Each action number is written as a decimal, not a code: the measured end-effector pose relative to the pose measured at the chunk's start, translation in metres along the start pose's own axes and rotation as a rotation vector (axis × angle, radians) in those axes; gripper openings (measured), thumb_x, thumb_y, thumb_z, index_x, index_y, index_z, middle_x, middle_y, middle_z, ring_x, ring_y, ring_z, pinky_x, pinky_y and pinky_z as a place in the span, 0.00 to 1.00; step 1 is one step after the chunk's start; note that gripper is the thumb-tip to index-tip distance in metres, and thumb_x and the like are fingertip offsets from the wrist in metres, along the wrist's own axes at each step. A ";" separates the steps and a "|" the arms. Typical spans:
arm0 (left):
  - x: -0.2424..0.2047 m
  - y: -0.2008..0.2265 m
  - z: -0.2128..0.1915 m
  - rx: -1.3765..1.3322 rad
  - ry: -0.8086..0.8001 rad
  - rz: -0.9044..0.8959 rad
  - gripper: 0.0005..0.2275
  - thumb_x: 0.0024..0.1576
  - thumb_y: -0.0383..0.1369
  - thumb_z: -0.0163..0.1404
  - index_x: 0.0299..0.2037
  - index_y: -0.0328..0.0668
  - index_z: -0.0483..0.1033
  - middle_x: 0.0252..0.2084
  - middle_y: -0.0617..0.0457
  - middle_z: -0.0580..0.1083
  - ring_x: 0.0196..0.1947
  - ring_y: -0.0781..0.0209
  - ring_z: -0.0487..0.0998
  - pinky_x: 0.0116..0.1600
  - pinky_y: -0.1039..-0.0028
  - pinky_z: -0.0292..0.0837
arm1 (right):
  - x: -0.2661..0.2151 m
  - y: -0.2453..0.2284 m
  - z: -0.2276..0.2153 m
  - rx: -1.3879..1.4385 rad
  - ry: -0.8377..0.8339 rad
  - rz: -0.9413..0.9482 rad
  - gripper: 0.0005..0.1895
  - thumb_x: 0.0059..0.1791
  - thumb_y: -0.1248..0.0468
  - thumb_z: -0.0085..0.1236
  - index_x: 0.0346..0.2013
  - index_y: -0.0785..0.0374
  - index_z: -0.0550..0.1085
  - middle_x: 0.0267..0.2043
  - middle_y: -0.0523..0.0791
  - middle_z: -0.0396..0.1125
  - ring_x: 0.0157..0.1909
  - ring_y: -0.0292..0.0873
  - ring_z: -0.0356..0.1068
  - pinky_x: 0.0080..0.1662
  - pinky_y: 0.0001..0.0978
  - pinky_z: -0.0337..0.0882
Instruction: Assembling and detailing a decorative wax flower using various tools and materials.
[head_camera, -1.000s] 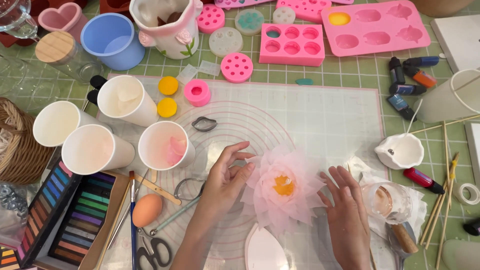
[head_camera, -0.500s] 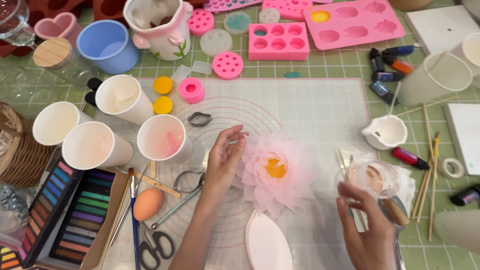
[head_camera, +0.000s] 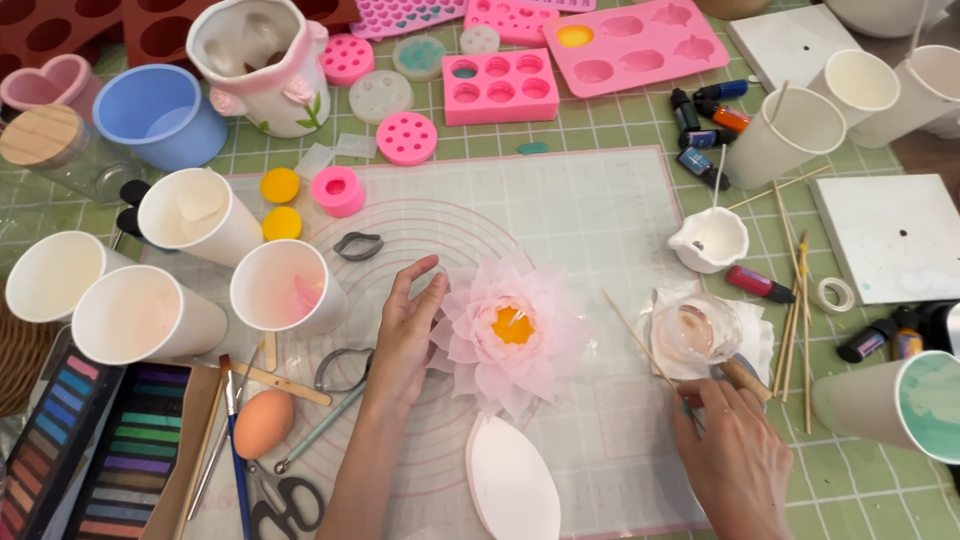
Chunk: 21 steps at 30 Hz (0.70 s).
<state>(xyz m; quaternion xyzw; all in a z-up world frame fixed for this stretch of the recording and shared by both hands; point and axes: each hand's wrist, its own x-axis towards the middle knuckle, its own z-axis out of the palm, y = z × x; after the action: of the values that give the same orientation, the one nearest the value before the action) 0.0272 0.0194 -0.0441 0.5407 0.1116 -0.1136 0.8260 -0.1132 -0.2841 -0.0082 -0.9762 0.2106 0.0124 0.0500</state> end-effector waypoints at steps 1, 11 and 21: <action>0.000 0.003 0.002 0.000 -0.006 -0.001 0.21 0.61 0.38 0.52 0.65 0.46 0.67 0.43 0.54 0.75 0.42 0.70 0.75 0.43 0.77 0.70 | 0.000 0.002 -0.007 0.000 0.002 0.005 0.09 0.49 0.54 0.60 0.40 0.52 0.78 0.41 0.36 0.75 0.48 0.42 0.74 0.45 0.41 0.73; 0.000 0.007 0.009 -0.038 0.003 -0.057 0.21 0.61 0.42 0.50 0.63 0.46 0.68 0.45 0.54 0.74 0.42 0.67 0.77 0.42 0.75 0.74 | 0.040 0.068 -0.077 0.695 0.164 -0.019 0.08 0.53 0.65 0.60 0.46 0.63 0.75 0.47 0.47 0.77 0.36 0.48 0.68 0.40 0.38 0.63; -0.006 0.010 0.013 0.059 0.045 -0.057 0.23 0.60 0.48 0.48 0.63 0.49 0.69 0.46 0.57 0.74 0.42 0.69 0.77 0.40 0.75 0.74 | 0.069 0.047 -0.043 1.005 0.268 -0.322 0.05 0.56 0.71 0.56 0.46 0.70 0.73 0.52 0.49 0.75 0.57 0.40 0.75 0.61 0.30 0.71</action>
<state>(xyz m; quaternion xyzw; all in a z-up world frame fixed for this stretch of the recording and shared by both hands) 0.0252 0.0121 -0.0288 0.5637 0.1422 -0.1281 0.8035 -0.0699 -0.3589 0.0272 -0.8450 0.0428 -0.2220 0.4846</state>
